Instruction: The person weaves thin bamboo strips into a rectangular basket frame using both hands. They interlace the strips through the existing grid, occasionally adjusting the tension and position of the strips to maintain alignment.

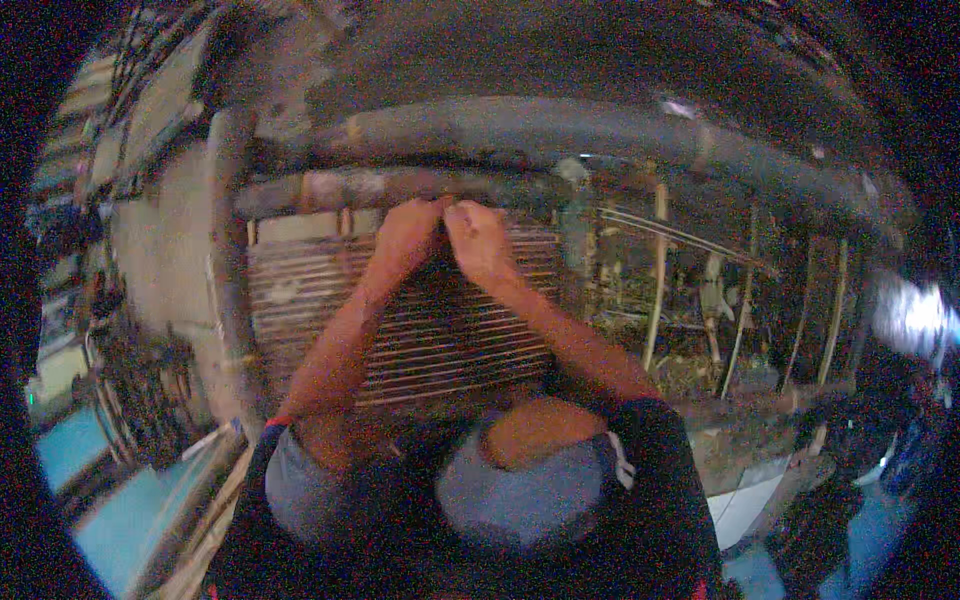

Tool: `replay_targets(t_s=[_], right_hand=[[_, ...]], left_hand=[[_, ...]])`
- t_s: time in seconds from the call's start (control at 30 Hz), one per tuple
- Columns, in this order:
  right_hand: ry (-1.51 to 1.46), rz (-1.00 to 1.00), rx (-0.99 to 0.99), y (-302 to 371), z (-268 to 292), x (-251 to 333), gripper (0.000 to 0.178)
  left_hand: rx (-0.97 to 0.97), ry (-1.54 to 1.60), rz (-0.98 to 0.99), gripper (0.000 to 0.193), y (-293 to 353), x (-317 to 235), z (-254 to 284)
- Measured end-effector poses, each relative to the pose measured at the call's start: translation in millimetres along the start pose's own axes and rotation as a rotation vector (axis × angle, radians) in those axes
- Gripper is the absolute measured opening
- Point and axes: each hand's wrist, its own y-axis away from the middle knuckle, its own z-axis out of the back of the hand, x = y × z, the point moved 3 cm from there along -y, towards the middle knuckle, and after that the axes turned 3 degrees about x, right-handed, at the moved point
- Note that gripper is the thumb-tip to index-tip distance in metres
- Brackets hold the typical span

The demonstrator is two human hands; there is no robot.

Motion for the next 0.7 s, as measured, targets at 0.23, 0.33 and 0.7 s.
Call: replay_targets(t_s=[0.23,0.33,0.7], right_hand=[[0.232,0.137,0.139,13,29,15,0.032],[0.408,0.299,-0.007,12,47,41,0.030],[0.706,0.501,0.369,24,-72,76,0.042]], left_hand=[[-0.223,0.588,-0.102,0.021,24,22,21],[-0.458,0.500,-0.025,0.021,64,28,84],[-0.361,-0.249,-0.049,0.012,111,72,99]])
